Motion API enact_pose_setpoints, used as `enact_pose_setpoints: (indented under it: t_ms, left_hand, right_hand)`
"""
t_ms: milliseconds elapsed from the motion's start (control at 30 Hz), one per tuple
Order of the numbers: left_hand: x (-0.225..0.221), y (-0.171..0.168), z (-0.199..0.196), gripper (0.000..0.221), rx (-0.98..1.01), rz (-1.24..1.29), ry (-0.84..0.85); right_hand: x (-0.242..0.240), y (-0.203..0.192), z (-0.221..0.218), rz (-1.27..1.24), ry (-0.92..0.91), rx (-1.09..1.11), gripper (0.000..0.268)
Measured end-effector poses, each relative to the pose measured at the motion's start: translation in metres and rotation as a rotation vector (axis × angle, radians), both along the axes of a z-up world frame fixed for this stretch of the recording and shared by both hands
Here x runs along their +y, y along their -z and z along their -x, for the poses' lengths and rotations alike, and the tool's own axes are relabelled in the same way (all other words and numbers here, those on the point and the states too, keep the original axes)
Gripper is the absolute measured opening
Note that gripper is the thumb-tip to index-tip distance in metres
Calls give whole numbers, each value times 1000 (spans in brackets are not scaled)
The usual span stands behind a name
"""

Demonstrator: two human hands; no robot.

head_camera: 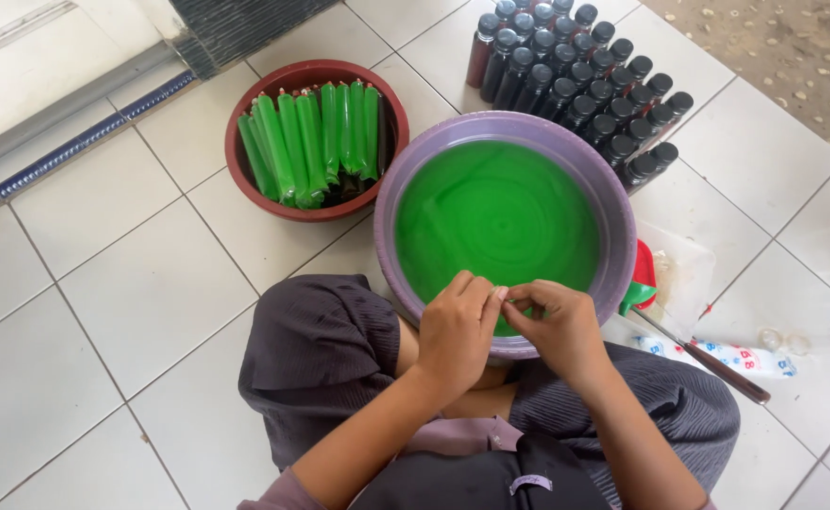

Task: Filling thin plastic bags with green liquid using a funnel and ladle, then tying them closed

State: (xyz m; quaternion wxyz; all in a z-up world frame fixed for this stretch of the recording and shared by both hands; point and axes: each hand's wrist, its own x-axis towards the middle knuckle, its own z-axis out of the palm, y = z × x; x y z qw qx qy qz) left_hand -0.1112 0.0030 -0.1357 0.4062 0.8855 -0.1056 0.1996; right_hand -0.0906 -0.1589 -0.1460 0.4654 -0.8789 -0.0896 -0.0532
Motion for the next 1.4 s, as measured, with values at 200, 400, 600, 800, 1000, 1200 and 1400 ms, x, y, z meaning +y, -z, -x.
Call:
enact_pose_setpoints:
  t_ms: [200,400,600,800,1000,1200,1400]
  left_hand:
    - [-12,28,-9,18,413,921,-74]
    - [7,26,-27,14,358,996,-63]
    - [23,-45,-10,20,-262,491,87]
    - [16,-13,-9,36,-317,234,64]
    - [18,-25,-9,26,-219,434,183]
    - [13,-23,-12,20,-67,685,209]
    - [11,-35,-12,28,-56,623,200]
  right_hand:
    - [26,-28,7,12,65,-249,14]
    - [30,-58,4,45,110,-344,14]
    - [34,-68,-1,30,75,-318,9]
    - [31,-72,-4,69,41,-314,10]
    - [31,-85,1,-7,79,-62,5]
    - [31,-84,1,-141,157,24,5]
    - [32,-73,-5,-184,208,12,7]
